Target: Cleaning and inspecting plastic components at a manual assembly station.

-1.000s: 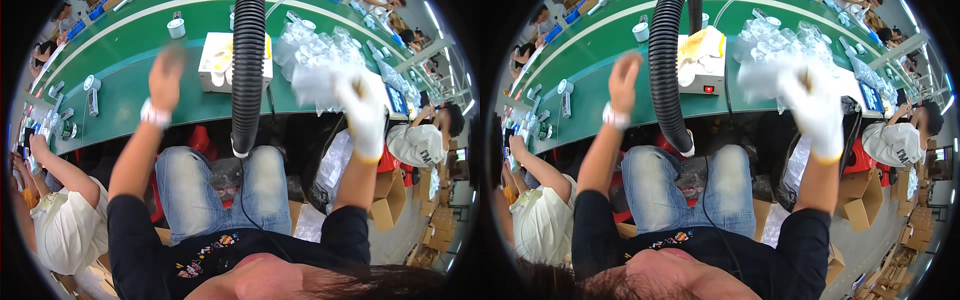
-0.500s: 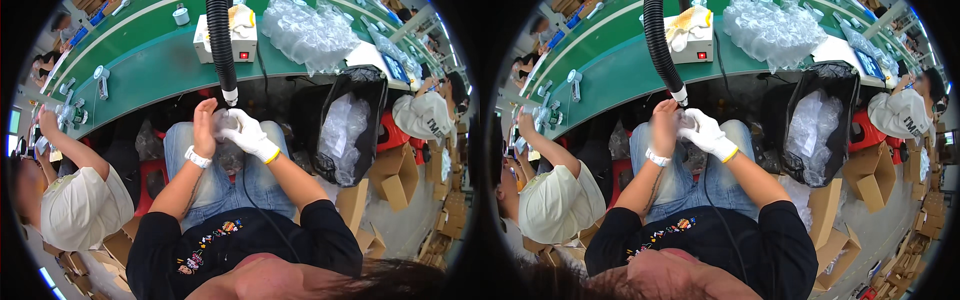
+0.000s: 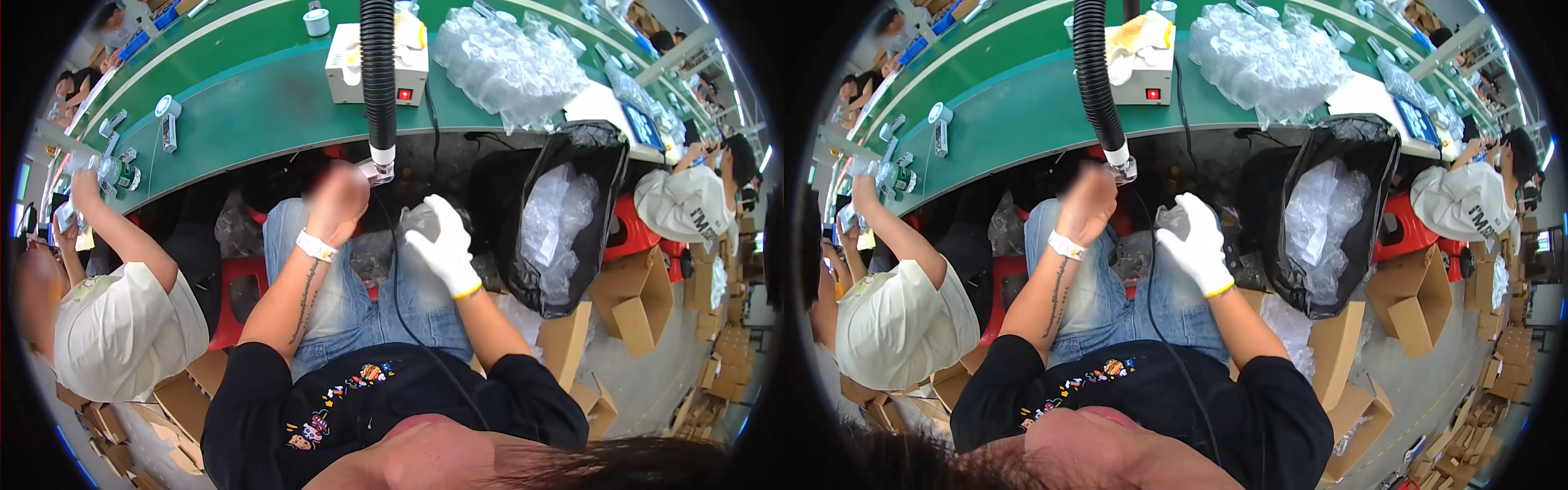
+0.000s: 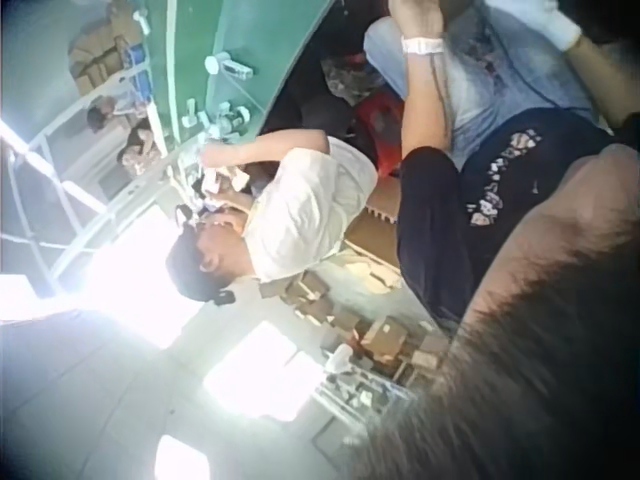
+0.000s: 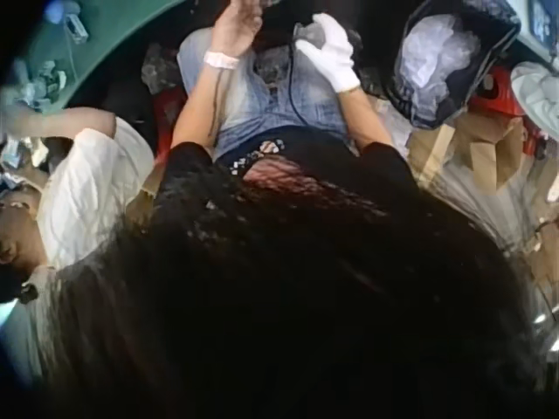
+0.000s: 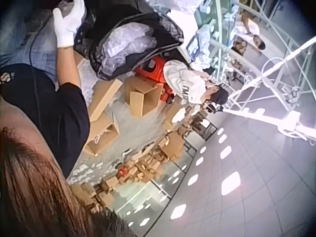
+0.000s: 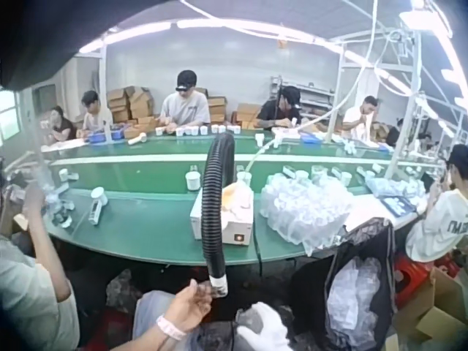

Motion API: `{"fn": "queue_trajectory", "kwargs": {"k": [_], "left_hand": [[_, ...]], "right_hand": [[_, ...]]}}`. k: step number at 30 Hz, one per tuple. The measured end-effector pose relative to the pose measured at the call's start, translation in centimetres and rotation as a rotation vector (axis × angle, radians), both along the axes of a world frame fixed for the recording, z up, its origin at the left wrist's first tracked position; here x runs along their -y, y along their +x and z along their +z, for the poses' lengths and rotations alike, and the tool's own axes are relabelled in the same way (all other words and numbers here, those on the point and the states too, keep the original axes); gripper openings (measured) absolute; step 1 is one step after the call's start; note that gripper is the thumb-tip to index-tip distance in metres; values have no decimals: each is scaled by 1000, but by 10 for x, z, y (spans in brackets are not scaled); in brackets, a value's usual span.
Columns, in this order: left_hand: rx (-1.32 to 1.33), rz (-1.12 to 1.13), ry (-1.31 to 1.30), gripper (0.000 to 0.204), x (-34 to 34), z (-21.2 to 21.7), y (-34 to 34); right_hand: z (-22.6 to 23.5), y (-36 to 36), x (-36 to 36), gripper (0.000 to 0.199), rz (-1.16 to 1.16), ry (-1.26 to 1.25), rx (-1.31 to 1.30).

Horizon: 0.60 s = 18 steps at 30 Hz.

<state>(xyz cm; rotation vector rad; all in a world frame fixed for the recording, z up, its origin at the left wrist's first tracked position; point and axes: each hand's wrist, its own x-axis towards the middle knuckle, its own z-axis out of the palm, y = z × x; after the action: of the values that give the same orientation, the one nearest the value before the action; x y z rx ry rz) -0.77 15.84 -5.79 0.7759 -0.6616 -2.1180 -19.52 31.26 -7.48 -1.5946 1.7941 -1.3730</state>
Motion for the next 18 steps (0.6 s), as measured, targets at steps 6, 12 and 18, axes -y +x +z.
{"fn": "queue_trajectory", "kwargs": {"k": [6,12,18], "left_hand": [[93,-131,146,30,-62,29,15],[1229,830,-1411,30,87,82,95],[2312,844,-640,55,310,46,251]], "right_hand": [[37,44,63,57,183,-198,167],[14,20,79,63,193,216,921],[20,26,58,64,412,288,1400]]}}
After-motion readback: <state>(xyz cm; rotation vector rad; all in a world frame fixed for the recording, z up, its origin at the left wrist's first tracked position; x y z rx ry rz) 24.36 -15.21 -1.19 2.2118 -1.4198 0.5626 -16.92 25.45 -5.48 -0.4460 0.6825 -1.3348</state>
